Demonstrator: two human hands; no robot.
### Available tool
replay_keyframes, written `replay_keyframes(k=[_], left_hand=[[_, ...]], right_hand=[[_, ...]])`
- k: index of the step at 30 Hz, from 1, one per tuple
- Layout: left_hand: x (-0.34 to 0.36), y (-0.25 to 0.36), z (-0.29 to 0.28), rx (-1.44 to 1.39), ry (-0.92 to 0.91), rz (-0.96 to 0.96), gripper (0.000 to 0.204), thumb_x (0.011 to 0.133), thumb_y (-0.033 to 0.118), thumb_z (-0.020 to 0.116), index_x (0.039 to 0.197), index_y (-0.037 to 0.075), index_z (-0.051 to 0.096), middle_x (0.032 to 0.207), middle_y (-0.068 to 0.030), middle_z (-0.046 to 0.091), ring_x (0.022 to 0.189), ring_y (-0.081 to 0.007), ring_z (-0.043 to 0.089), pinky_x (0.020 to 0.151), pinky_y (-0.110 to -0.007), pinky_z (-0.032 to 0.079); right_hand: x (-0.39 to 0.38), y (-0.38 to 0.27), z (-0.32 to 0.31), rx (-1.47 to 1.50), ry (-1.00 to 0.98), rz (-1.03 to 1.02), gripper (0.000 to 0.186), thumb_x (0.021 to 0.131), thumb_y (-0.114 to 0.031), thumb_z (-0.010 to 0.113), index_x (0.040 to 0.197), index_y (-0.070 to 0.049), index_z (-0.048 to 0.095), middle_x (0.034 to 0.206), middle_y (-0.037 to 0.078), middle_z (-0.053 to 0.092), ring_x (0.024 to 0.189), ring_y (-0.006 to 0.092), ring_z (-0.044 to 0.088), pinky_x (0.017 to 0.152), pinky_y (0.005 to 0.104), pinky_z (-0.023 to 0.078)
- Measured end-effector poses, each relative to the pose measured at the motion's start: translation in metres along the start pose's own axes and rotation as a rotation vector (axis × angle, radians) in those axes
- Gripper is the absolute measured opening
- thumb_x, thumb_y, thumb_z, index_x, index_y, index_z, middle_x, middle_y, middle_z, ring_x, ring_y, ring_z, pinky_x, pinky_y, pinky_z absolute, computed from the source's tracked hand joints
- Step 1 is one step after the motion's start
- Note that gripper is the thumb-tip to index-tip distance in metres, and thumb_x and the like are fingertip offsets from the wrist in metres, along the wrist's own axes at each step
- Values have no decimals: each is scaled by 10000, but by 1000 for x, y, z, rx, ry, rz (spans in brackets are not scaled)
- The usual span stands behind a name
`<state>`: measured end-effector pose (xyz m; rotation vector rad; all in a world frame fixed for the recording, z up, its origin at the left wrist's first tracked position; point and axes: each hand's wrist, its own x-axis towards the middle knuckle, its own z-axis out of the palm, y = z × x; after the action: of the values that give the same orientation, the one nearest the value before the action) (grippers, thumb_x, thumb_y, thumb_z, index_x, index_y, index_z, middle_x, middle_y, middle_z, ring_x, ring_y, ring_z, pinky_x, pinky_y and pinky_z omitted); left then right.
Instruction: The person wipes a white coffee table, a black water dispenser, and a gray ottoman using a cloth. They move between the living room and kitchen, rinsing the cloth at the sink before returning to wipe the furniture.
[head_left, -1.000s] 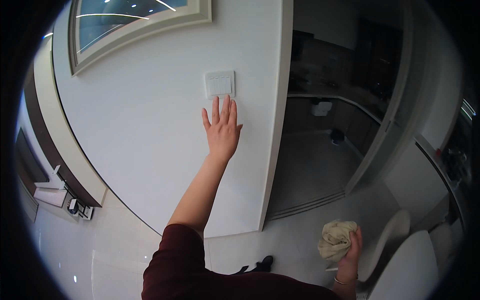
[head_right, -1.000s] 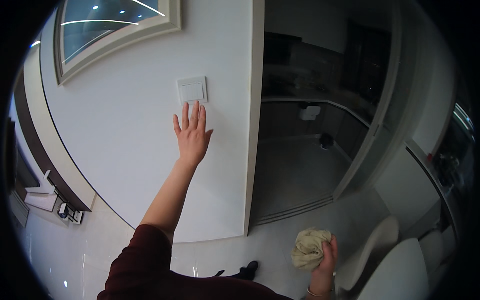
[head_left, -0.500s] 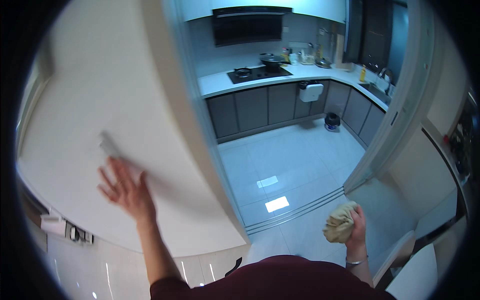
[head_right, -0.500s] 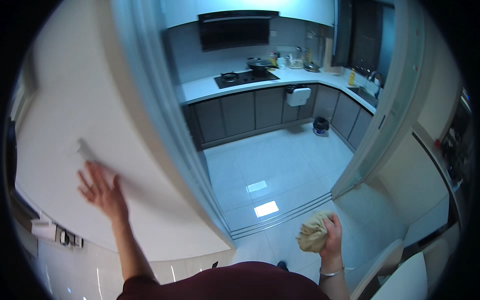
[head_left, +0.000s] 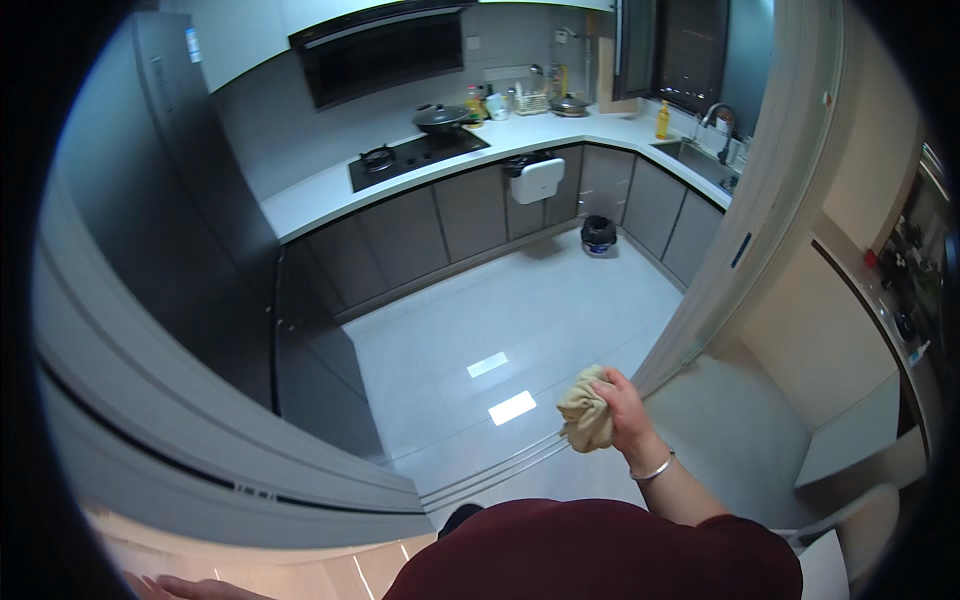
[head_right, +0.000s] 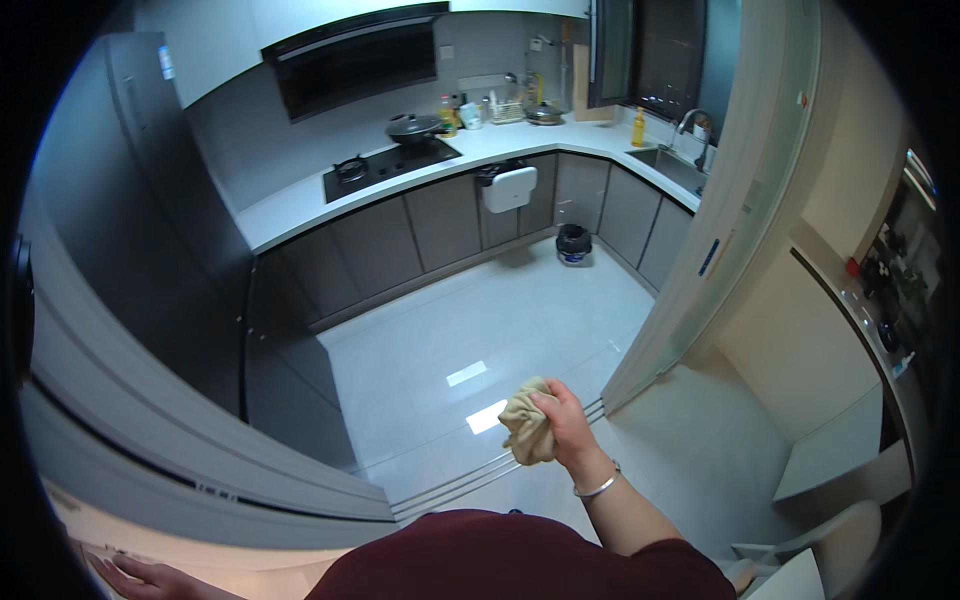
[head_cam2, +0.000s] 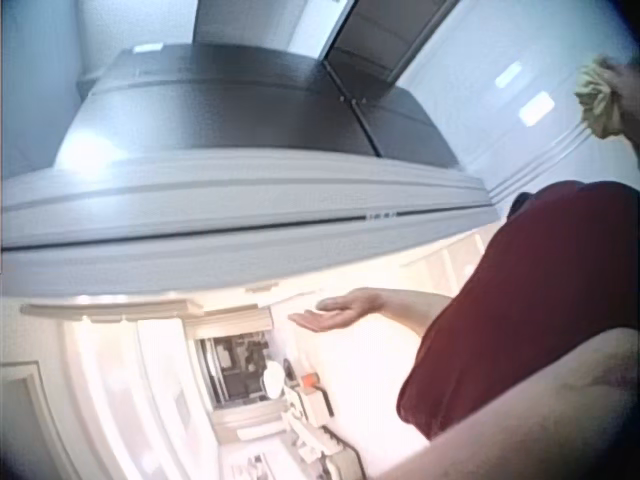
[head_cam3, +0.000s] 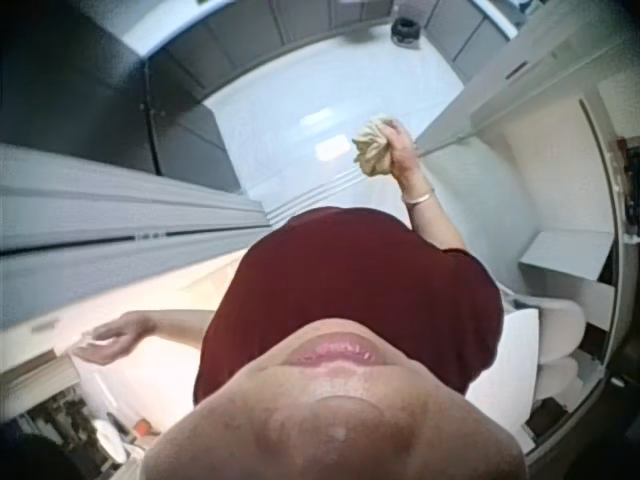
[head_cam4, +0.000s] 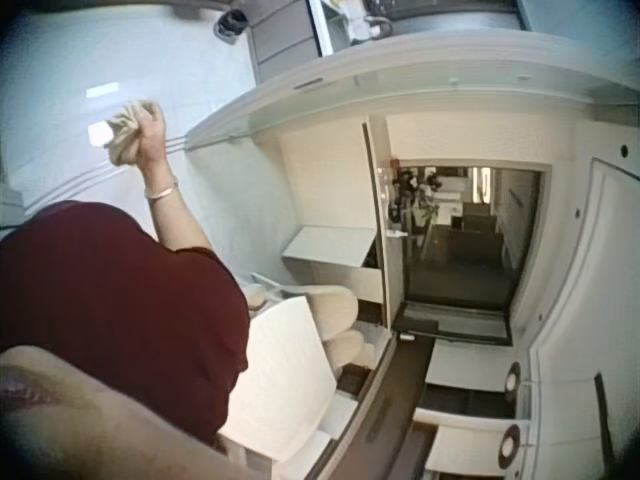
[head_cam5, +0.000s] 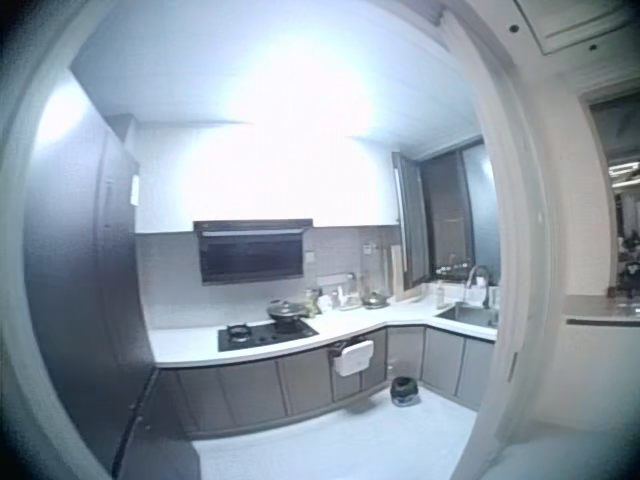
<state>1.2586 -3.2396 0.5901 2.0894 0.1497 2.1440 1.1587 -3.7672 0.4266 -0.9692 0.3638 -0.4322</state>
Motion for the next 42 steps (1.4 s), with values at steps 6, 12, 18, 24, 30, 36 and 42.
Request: replay_keyframes(k=[6,12,18,24,30,36,42], left_hand=[[-65,169,102,-617,-352,98,300,1008,105,379,1260,23,520,1268,-122,557,1156,-253,545,969,-351,471],[-139,321,244,-960,-494,-195,316,1011,126,392,1281,-5,493,1182,-137,599,1014,-198,612,908,-279,501],[-226,553,424,-1285,-897,-496,273,963,97,512,1223,35,567,1088,-84,621,948,-141,588,839,-267,486],[-279,869,455,-1703,-1525,234,219,864,65,613,1078,31,644,1015,-94,649,909,-178,635,800,-289,505],[-362,1091,396,-2205,-1737,792,383,850,223,665,1170,27,584,1039,-137,646,946,-275,629,798,-358,498],[-451,1248,402,-2027,-2855,294,751,868,323,671,1444,77,258,1397,-116,405,1276,-254,423,1008,-412,395],[-481,1398,450,-2003,-3352,-860,765,850,359,674,1442,124,251,1423,-58,375,1300,-240,396,1062,-425,375]], right_hand=[[98,-27,-26,104,-29,12,224,909,-138,590,1101,-47,519,954,45,597,875,135,601,773,284,513],[214,-63,-94,16,132,-85,258,902,-138,600,1129,-48,514,995,44,597,899,127,596,786,278,504],[348,-129,-186,147,456,-346,175,931,-143,542,1076,-49,513,966,47,593,862,141,599,764,287,515],[435,-197,-245,232,720,-528,145,967,-177,487,1029,-49,516,945,41,588,853,138,593,782,294,507],[530,-239,-343,282,863,-718,152,978,-172,460,1036,-47,523,968,47,596,875,149,602,789,303,506],[653,-310,-437,219,750,-572,213,974,-165,481,1133,-27,519,1032,44,600,953,134,586,836,282,483],[790,-399,-519,-177,495,-538,212,950,-139,526,1130,-27,530,1050,37,595,954,114,560,840,265,458]])
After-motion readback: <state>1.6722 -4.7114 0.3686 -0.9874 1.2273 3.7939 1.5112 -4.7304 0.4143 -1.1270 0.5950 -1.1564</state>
